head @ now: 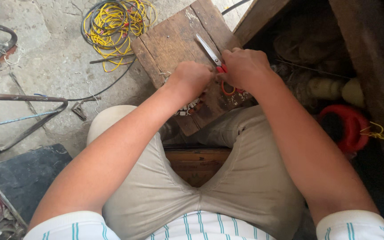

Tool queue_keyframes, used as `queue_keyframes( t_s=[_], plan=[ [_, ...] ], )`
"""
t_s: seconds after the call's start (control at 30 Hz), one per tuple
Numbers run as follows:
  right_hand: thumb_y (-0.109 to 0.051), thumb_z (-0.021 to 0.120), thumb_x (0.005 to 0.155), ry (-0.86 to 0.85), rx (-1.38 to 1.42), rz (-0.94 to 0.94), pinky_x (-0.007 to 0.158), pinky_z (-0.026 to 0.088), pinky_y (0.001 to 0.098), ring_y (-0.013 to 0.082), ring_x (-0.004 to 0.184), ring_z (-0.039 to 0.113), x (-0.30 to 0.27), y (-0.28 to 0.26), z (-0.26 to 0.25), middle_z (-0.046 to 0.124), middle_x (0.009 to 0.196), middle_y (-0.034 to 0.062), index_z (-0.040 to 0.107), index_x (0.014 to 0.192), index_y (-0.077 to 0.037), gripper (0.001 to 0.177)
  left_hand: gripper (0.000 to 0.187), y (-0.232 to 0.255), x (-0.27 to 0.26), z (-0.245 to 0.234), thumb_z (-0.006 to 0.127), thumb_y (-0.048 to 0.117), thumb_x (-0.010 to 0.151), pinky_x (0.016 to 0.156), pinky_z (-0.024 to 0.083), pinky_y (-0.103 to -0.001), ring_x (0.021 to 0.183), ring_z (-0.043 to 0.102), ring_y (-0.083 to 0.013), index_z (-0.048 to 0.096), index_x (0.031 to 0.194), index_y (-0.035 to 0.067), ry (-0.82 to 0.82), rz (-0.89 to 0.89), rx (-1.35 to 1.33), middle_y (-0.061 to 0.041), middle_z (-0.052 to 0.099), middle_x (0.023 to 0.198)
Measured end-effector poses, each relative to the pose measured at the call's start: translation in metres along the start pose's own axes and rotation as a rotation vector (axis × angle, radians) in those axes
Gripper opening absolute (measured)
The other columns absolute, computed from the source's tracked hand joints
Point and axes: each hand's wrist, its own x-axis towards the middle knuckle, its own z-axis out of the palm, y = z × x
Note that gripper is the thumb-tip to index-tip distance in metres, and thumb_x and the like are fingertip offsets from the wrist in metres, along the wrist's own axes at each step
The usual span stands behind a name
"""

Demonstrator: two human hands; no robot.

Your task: The person sits on a low stool and uses red-handled scissors to trim and adjust white wires on a circular electrical component, likely a motor stator, resting on a wooden block. The person repeatedly cuts wire ends and manipulates the component with both hands.

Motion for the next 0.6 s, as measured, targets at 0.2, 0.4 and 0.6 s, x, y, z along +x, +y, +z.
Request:
queue_keyframes(
  t_s=[0.2, 0.4, 0.6],
  plan=[
    [-0.054, 0.067, 0.094, -0.057, -0.024, -0.04, 0.085, 0.056, 0.048, 0.0301, 0.11, 0.068, -0.004, -0.002, -0.002, 0.07, 0.114, 0.0098, 0.064, 0.116, -0.012, 0.048, 0.02, -0.012, -0.01, -0.004, 0.066, 0.024, 0.093, 0.071, 0.056, -0.048, 0.09, 0.07, -0.0366, 0.066, 0.103, 0.008, 0.047, -0.021, -0.104, -0.013, 0.068, 0.104],
    [-0.05, 0.067, 0.094, -0.06, -0.008, -0.081, 0.083, 0.057, 0.0481, 0.0309, 0.11, 0.067, -0.007, -0.001, -0.002, 0.068, 0.117, 0.0077, 0.062, 0.12, -0.012, 0.046, 0.027, -0.016, -0.018, -0.017, 0.071, 0.03, 0.082, 0.069, 0.055, -0.048, 0.087, 0.07, -0.0355, 0.069, 0.1, 0.01, 0.079, 0.037, -0.165, -0.01, 0.069, 0.1],
    [-0.047, 0.072, 0.088, -0.102, 0.055, -0.127, 0.09, 0.054, 0.0475, 0.0309, 0.116, 0.064, -0.01, -0.008, -0.003, 0.066, 0.123, 0.008, 0.064, 0.122, -0.016, 0.046, 0.004, -0.005, 0.005, 0.008, 0.069, 0.017, 0.092, 0.077, 0.058, -0.045, 0.093, 0.072, -0.0317, 0.072, 0.093, 0.016, 0.123, 0.024, -0.027, -0.008, 0.07, 0.097]
  ],
)
